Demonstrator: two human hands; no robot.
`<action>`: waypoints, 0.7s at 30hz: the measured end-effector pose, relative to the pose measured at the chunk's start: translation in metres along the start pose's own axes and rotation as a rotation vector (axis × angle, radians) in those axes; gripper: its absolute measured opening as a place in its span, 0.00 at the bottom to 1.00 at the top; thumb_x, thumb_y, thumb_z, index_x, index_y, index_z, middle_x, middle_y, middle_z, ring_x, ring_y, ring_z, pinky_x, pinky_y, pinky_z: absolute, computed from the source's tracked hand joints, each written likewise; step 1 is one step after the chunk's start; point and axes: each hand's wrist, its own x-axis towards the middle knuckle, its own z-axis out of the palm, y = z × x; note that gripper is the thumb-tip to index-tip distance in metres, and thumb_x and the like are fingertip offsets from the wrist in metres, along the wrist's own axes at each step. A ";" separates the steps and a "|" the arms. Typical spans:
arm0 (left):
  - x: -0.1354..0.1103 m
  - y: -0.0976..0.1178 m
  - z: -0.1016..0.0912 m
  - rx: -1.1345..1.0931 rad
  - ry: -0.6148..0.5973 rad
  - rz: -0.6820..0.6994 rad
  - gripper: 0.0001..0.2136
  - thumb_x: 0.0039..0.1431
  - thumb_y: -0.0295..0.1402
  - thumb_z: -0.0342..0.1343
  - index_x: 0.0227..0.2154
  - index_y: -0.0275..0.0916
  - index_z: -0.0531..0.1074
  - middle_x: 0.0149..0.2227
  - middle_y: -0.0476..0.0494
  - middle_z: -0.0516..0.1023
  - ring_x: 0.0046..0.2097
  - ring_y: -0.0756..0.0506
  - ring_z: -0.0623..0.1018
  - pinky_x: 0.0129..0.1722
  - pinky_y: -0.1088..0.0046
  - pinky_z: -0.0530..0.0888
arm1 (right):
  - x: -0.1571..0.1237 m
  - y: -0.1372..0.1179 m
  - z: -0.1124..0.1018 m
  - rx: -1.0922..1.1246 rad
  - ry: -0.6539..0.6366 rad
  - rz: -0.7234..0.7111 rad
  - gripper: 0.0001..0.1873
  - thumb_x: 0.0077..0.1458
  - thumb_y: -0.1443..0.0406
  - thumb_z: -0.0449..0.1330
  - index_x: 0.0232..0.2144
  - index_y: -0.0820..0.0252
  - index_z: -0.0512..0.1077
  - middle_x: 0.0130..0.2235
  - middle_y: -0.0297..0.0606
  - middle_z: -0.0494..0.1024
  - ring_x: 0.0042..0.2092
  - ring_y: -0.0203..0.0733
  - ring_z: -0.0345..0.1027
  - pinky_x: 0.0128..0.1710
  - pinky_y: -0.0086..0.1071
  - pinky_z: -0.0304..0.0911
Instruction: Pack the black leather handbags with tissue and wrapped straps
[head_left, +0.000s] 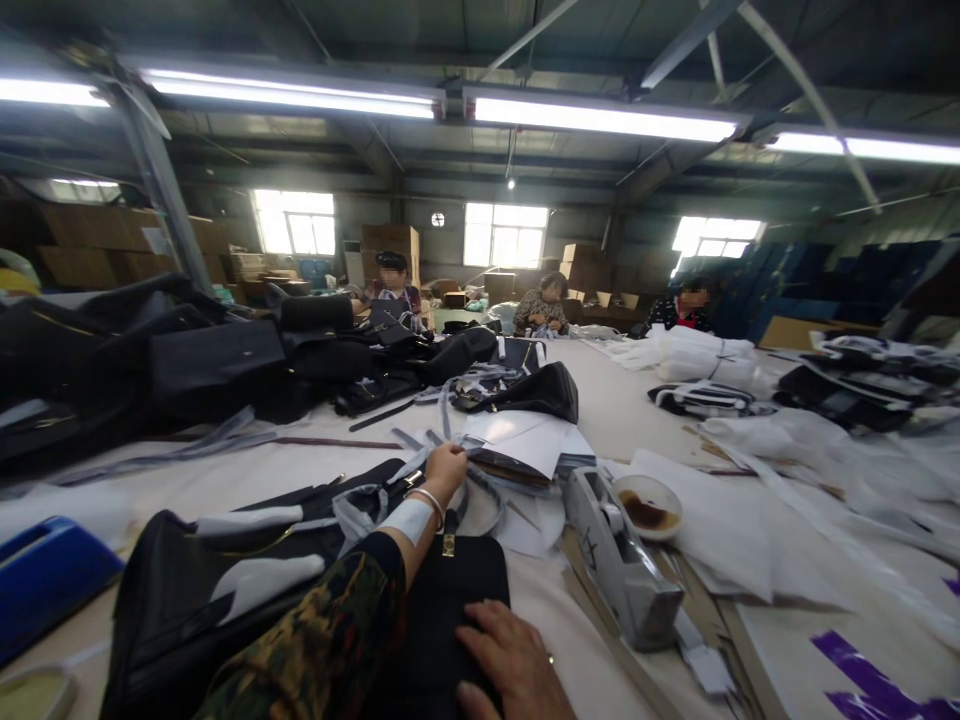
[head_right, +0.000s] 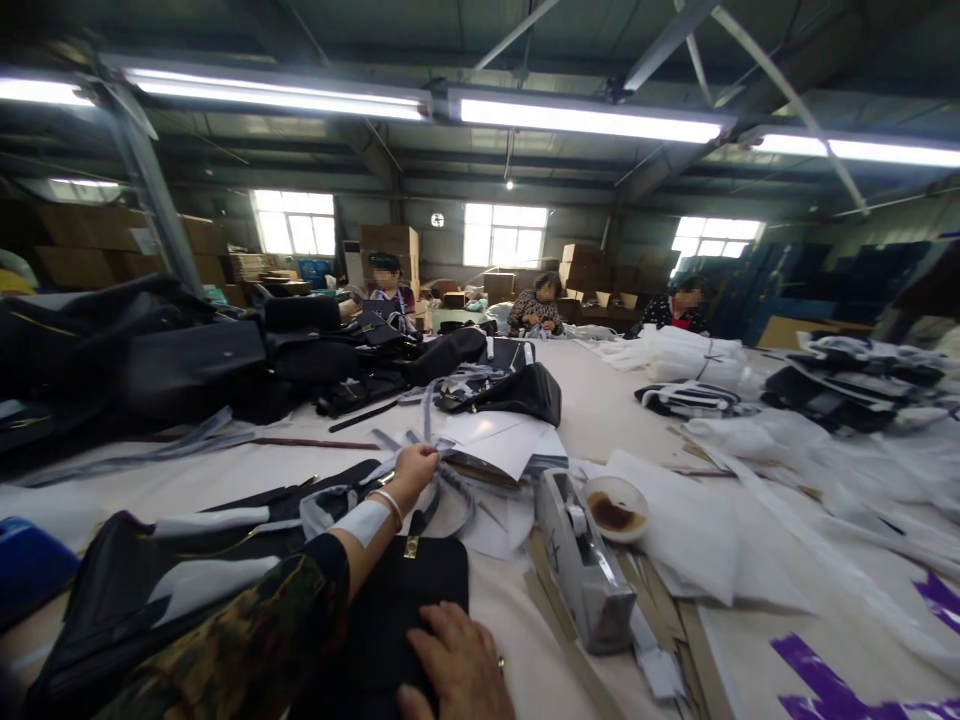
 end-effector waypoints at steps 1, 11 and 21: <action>0.004 -0.001 0.000 0.052 -0.002 0.016 0.15 0.66 0.38 0.58 0.51 0.37 0.72 0.51 0.40 0.75 0.48 0.42 0.78 0.47 0.57 0.78 | 0.000 0.002 0.001 -0.006 -0.014 -0.022 0.25 0.57 0.48 0.62 0.55 0.46 0.75 0.58 0.39 0.75 0.60 0.58 0.68 0.56 0.52 0.68; 0.015 -0.005 -0.010 0.467 0.015 0.205 0.15 0.66 0.38 0.57 0.52 0.38 0.71 0.54 0.39 0.74 0.50 0.41 0.77 0.49 0.56 0.77 | 0.002 0.026 -0.005 -0.032 -0.114 -0.169 0.28 0.59 0.49 0.61 0.60 0.45 0.70 0.60 0.39 0.73 0.59 0.56 0.69 0.54 0.47 0.71; 0.020 -0.003 -0.016 0.683 -0.061 0.274 0.15 0.66 0.38 0.57 0.52 0.37 0.71 0.53 0.39 0.74 0.48 0.42 0.78 0.47 0.57 0.78 | 0.001 0.020 0.003 -0.035 -0.086 -0.129 0.28 0.58 0.48 0.61 0.58 0.46 0.72 0.60 0.39 0.74 0.59 0.57 0.69 0.55 0.47 0.70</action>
